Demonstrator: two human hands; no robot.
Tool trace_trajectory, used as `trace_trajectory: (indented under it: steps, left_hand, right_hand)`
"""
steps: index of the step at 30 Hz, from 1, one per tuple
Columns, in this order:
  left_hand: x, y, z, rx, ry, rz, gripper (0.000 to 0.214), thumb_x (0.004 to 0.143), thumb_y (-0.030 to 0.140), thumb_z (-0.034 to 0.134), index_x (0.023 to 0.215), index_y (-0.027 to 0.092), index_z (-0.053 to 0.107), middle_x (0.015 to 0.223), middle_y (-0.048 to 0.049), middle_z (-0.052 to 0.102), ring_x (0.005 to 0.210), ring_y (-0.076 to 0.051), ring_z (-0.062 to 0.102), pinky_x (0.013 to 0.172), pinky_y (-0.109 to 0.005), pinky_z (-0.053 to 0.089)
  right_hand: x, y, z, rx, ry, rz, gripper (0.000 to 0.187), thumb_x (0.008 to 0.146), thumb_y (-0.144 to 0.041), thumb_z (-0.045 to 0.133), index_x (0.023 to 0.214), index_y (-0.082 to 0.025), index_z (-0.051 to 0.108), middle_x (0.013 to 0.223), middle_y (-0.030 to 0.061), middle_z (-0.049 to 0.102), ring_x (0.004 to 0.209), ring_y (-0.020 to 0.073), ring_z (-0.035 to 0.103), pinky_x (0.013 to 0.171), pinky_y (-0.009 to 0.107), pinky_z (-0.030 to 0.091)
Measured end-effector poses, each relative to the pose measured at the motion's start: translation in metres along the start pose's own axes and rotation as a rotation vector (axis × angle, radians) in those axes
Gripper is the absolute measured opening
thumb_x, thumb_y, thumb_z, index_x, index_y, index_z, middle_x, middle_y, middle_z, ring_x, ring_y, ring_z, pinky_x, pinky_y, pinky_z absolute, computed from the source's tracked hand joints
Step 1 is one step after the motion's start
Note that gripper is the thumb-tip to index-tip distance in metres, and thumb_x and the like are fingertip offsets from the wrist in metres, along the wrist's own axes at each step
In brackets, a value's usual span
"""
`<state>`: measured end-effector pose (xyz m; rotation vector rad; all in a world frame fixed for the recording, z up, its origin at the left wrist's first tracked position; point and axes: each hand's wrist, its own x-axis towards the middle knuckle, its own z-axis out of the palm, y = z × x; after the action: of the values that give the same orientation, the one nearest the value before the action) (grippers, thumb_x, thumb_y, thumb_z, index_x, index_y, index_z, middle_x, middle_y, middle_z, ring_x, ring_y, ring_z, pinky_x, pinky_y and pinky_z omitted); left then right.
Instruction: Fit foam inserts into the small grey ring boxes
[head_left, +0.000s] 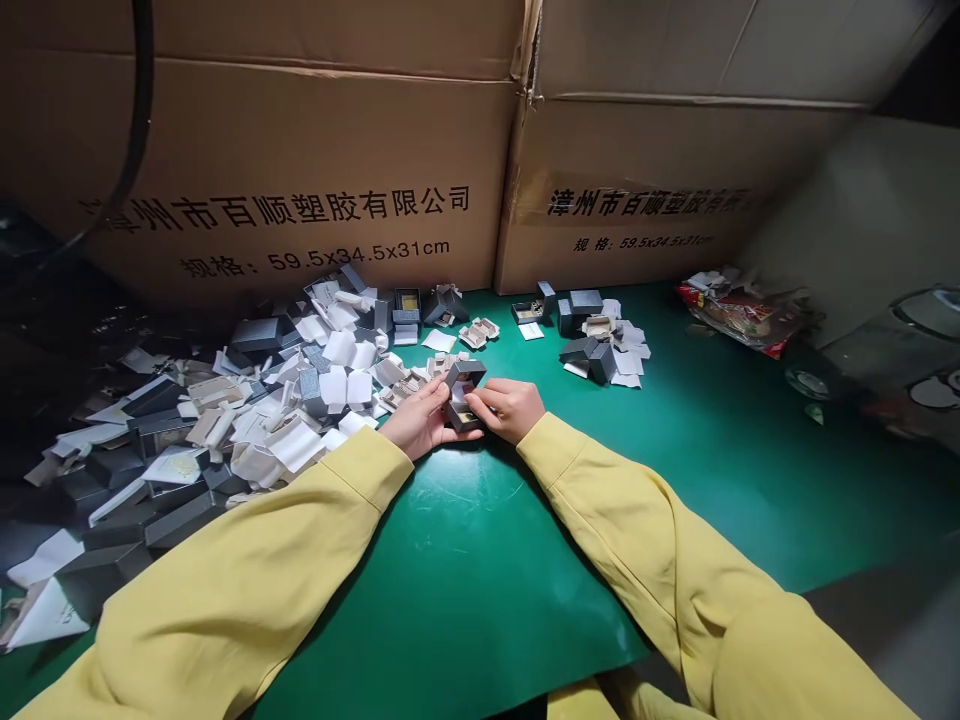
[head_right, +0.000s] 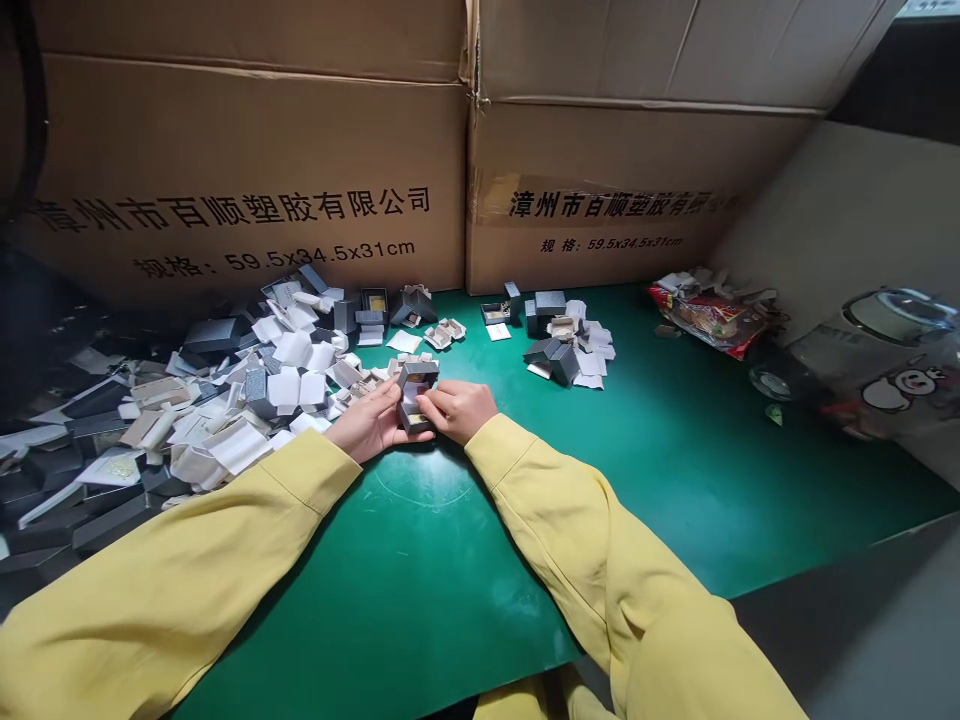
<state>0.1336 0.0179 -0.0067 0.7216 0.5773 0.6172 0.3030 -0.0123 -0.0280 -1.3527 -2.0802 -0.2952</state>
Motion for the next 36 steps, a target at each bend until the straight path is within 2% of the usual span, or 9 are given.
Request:
trace_trajectory:
  steps: [5, 11, 17, 23, 30, 36]
  left_hand:
    - [-0.0013, 0.0003, 0.003, 0.012, 0.001, 0.019, 0.033, 0.086, 0.023, 0.048, 0.119, 0.024, 0.047, 0.108, -0.0089, 0.059, 0.087, -0.02, 0.062, 0.078, -0.053, 0.051]
    - [-0.002, 0.0001, 0.0051, 0.032, -0.015, 0.008, 0.034, 0.084, 0.024, 0.052, 0.118, 0.026, 0.05, 0.1, -0.0069, 0.062, 0.084, -0.019, 0.063, 0.078, -0.052, 0.051]
    - [-0.0013, 0.0, 0.0048, 0.05, -0.012, 0.005, 0.032, 0.084, 0.024, 0.053, 0.116, 0.026, 0.051, 0.099, -0.0061, 0.062, 0.085, -0.019, 0.063, 0.079, -0.054, 0.051]
    - [-0.0023, 0.0002, 0.0059, 0.053, 0.013, 0.013, 0.032, 0.085, 0.024, 0.051, 0.116, 0.025, 0.049, 0.101, -0.0063, 0.061, 0.085, -0.019, 0.062, 0.08, -0.054, 0.05]
    - [-0.003, 0.0013, 0.0079, 0.057, 0.023, 0.009, 0.029, 0.086, 0.023, 0.049, 0.115, 0.024, 0.05, 0.103, -0.0075, 0.061, 0.083, -0.019, 0.063, 0.078, -0.053, 0.051]
    - [-0.0027, 0.0007, 0.0076, 0.052, 0.015, 0.008, 0.029, 0.086, 0.023, 0.049, 0.115, 0.024, 0.05, 0.098, -0.0054, 0.06, 0.082, -0.018, 0.063, 0.078, -0.053, 0.051]
  right_hand:
    - [0.0005, -0.001, 0.0001, 0.046, 0.055, 0.057, 0.031, 0.088, -0.036, 0.045, 0.077, -0.022, 0.07, 0.066, 0.0011, 0.064, 0.058, 0.0079, 0.053, 0.054, 0.022, 0.031]
    - [0.0032, -0.0014, 0.0028, 0.071, -0.012, 0.2, 0.02, 0.083, -0.035, 0.054, 0.088, -0.023, 0.069, 0.079, 0.0, 0.068, 0.06, 0.0081, 0.056, 0.053, 0.02, 0.034]
    - [0.0033, -0.0012, 0.0044, 0.043, -0.03, 0.127, 0.018, 0.084, -0.031, 0.052, 0.079, -0.023, 0.067, 0.075, -0.0002, 0.069, 0.065, 0.0092, 0.059, 0.053, 0.021, 0.032]
    - [0.0017, -0.0015, 0.0031, 0.025, 0.081, 0.05, 0.025, 0.087, -0.03, 0.047, 0.073, -0.021, 0.067, 0.068, 0.0002, 0.068, 0.059, 0.0079, 0.056, 0.053, 0.022, 0.03]
    - [0.0022, -0.0016, 0.0003, 0.02, 0.144, 0.059, 0.026, 0.088, -0.032, 0.046, 0.077, -0.022, 0.068, 0.064, -0.001, 0.065, 0.055, 0.0068, 0.052, 0.052, 0.022, 0.029]
    - [0.002, -0.0017, 0.0031, 0.022, 0.107, 0.092, 0.025, 0.087, -0.034, 0.049, 0.076, -0.023, 0.069, 0.07, -0.0009, 0.066, 0.06, 0.0074, 0.053, 0.052, 0.022, 0.028]
